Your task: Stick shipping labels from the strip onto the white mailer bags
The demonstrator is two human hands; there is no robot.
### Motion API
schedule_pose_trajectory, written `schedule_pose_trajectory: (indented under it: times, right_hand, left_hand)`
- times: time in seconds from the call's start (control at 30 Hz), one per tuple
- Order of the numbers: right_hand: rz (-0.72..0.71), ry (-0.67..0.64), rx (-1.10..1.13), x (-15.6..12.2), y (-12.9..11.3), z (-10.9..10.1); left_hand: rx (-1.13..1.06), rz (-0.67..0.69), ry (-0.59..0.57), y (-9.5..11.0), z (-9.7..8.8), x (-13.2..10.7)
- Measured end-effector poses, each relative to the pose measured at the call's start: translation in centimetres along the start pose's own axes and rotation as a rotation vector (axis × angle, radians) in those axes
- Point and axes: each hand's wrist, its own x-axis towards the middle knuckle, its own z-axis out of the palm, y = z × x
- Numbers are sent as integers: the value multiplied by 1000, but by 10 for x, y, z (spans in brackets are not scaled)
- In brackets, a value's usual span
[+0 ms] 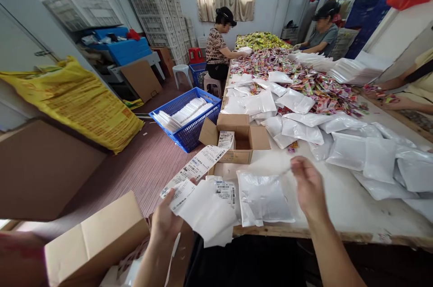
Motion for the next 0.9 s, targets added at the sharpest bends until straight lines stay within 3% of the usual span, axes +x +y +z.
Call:
schedule_pose_trajectory:
  times: [0.1,0.17,0.47,0.57,0.67,0.8,0.9]
  right_hand:
    - [153,-91,-255,14,42,3]
    - [179,-124,-271,18,55,8]
    - [424,-378,38,31,50,2]
    - [344,-402,-91,31,70,2]
    - [236,-319,-335,23,98,9]
    - [96,-249,-489,-10,120,22]
    - [-174,-493,-645,-37,120,30]
  left_hand:
    - [55,-84,-42,3,-6,-1]
    - [103,-137,-57,3,-7,-3]
    - [216,-135,-58,1,-9,-2]
    - [244,-151,-84,-2,-11,0]
    - [266,-164,-119,-4,-14,3]
    - [277,-177,-112,-5,-14,2]
    - [280,-163,-106,-8,-8,-2]
